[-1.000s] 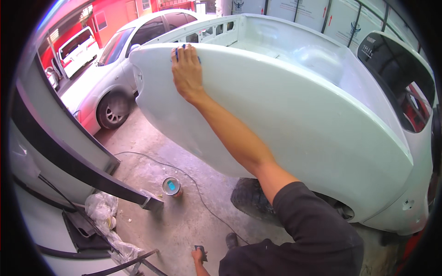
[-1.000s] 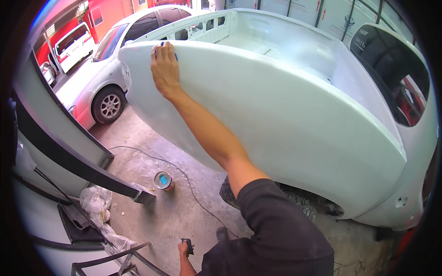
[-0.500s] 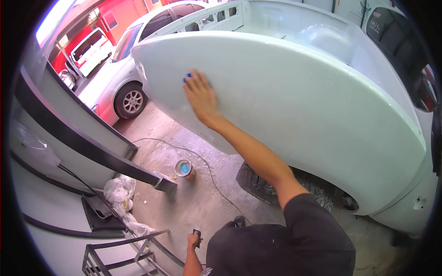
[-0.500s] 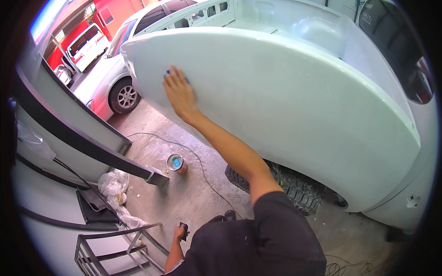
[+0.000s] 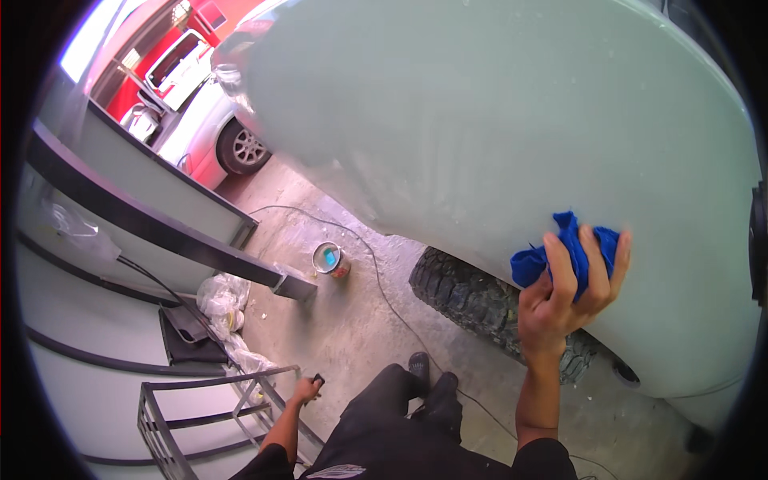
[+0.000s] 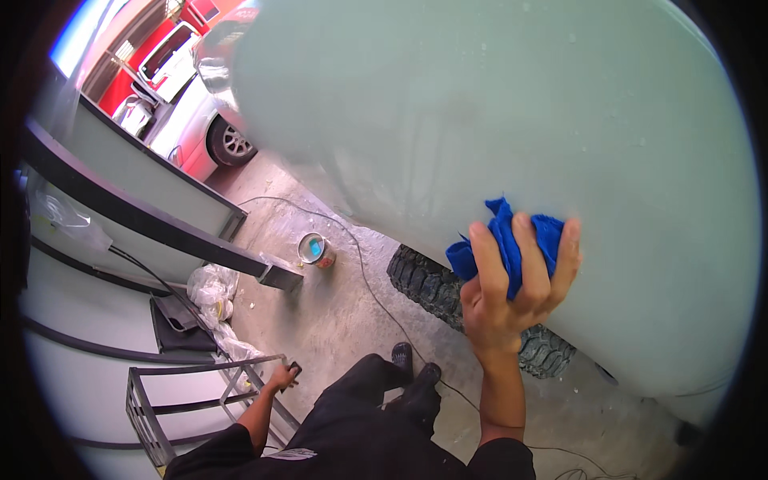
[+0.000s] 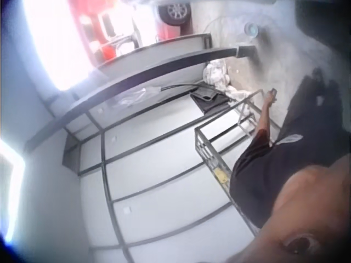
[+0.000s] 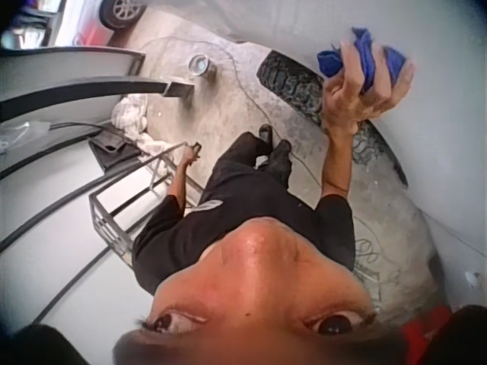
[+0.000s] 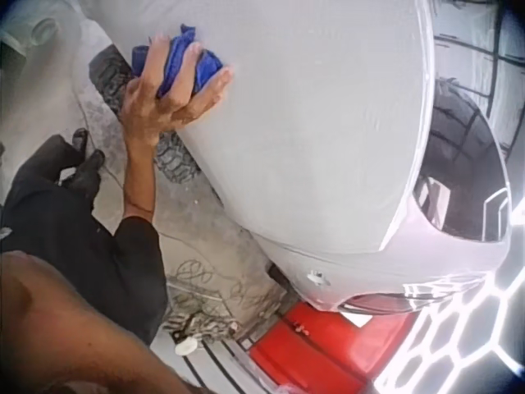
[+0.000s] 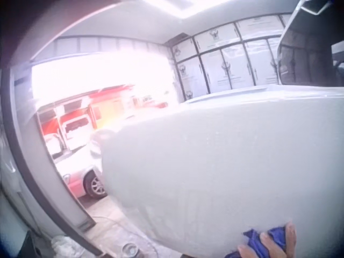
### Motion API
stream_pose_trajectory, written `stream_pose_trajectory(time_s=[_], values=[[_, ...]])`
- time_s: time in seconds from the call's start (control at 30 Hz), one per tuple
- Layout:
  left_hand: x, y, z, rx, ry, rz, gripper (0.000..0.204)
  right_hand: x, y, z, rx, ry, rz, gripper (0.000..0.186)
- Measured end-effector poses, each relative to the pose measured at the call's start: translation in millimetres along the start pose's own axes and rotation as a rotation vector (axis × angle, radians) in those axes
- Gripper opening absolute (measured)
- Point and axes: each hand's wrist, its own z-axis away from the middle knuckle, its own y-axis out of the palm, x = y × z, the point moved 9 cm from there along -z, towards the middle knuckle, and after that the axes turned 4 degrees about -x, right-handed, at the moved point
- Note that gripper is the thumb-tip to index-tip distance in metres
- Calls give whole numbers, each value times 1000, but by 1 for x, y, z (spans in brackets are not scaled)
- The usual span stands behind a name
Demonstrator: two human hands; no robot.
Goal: Wet sanding the rear body panel of a white pickup truck using a sanding block and a wet cloth.
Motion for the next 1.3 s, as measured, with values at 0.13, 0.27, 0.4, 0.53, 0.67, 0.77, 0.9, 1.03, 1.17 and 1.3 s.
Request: stream_pose_trajectory(time_s=[0.13,0.27,0.4,0.53,0.67,0.77,0.9,1.03,1.17,1.3], values=[[-117,16,28,150,365,-60,27,2,-7,0,29,-139,39,12],[-165,44,59,264,459,-194,25,-5,-20,17,-18,-155,-392,16],[-221,69,87,260,494,77,27,-15,-13,65,218,88,-931,28],[-261,107,94,371,463,108,30,17,34,152,423,414,-910,33],[-302,150,80,463,303,518,31,49,83,312,763,890,-866,29],[-339,149,65,455,92,785,32,69,107,388,933,993,-662,29],[-335,105,-22,-111,706,359,32,108,138,399,824,986,-666,33],[-361,31,-36,147,585,376,31,143,200,427,1418,865,-766,36],[-317,-36,-114,265,354,630,44,217,266,422,1507,598,-564,34],[-279,-66,-203,767,403,1110,92,291,340,488,1546,982,-701,37]])
